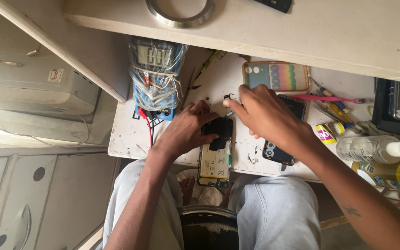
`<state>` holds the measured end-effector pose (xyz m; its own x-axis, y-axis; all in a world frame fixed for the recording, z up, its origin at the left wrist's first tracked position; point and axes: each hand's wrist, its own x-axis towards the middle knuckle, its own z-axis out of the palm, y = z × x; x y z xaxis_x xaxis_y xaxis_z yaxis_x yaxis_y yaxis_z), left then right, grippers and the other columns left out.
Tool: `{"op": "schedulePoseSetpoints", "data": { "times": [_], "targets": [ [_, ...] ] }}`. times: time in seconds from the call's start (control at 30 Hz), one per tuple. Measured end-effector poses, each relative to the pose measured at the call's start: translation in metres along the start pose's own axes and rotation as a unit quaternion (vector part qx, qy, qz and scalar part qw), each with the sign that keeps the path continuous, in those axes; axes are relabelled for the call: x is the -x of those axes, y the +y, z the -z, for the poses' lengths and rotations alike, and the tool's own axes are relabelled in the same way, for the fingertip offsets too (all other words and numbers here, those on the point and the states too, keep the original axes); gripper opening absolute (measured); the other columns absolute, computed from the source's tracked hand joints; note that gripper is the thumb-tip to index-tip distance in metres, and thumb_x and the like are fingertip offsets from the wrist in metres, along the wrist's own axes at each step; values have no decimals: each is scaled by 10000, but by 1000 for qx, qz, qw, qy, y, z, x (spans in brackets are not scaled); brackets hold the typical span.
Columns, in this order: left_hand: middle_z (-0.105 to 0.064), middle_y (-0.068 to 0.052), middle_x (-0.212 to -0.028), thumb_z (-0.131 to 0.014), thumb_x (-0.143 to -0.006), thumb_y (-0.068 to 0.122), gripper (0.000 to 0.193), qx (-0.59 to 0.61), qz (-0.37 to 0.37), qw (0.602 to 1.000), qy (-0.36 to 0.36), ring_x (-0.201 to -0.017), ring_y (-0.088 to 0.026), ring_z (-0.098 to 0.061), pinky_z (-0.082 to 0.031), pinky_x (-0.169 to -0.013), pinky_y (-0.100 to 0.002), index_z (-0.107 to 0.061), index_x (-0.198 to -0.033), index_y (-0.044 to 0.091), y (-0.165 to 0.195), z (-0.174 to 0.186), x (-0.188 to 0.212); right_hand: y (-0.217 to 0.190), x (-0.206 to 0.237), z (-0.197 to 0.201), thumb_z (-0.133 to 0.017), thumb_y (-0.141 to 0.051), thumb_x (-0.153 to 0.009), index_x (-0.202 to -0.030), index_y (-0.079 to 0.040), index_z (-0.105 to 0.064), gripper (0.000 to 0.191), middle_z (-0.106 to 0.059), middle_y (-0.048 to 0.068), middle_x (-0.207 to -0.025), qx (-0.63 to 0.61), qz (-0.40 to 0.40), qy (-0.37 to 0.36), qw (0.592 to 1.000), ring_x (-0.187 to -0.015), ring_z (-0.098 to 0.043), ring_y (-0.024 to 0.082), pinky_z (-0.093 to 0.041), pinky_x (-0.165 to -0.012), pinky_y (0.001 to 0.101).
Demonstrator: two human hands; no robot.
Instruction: The person sits at a repair workbench and disassembles a smartphone, using a screwdriver to remove components from the opened phone body. They handle the phone chassis, battery, and internal board, moving small parts aside on the bench while working.
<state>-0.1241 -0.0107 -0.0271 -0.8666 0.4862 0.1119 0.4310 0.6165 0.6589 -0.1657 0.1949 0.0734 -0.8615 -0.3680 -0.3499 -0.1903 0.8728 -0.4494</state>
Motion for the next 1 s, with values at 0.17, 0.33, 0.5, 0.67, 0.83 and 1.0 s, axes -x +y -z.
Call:
{"op": "schedulePoseSetpoints", "data": {
  "times": [0.17,0.33,0.5,0.67,0.83,1.0],
  "targets": [
    [-590,-129,-1193,-841,-748,283,561,-1,2,1000,-1,-1131,-327,-573,-489,-972,-431,-684,-1266,137,0,0,-2,-6,9,1,-657,-53,-869,-953,24,-552,154,-626,193,-731,36,359,211,908,-584,-666,323,-503,-550,429],
    [-596,-121,-1184,-841,-747,281,561,2,0,1000,5,-1122,-328,-582,-495,-970,-431,-684,-1265,133,0,1,-3,0,4,-6,-656,-78,-916,-915,-1,-545,135,-644,160,-752,-44,133,96,986,-665,-669,273,-518,-612,383],
    [-589,-127,-1198,-840,-756,283,555,1,6,1000,2,-1115,-332,-587,-495,-966,-431,-681,-1263,123,-1,1,-2,30,25,-17,-687,0,-863,-945,-1,-602,118,-657,95,-869,-207,65,163,962,-647,-692,151,-544,-521,304],
    [-591,-129,-1211,-832,-766,275,544,16,10,1000,5,-1127,-339,-597,-501,-968,-430,-679,-1262,113,0,0,-1,58,48,-60,-648,24,-908,-955,0,-648,52,-673,48,-860,-407,-66,257,874,-687,-676,116,-613,-566,295],
    [-587,-136,-1222,-825,-798,290,535,20,3,1000,2,-1147,-339,-597,-505,-975,-426,-668,-1275,106,1,-1,-2,78,55,-94,-624,24,-930,-951,12,-651,37,-656,51,-837,-507,-109,264,813,-691,-680,126,-609,-593,307],
    [-586,-142,-1200,-843,-760,277,539,14,9,1000,6,-1139,-344,-596,-497,-974,-435,-684,-1249,115,2,-3,-3,87,58,-100,-626,9,-949,-965,12,-653,31,-655,72,-834,-520,-140,250,805,-688,-671,148,-568,-604,302]
  ]
}}
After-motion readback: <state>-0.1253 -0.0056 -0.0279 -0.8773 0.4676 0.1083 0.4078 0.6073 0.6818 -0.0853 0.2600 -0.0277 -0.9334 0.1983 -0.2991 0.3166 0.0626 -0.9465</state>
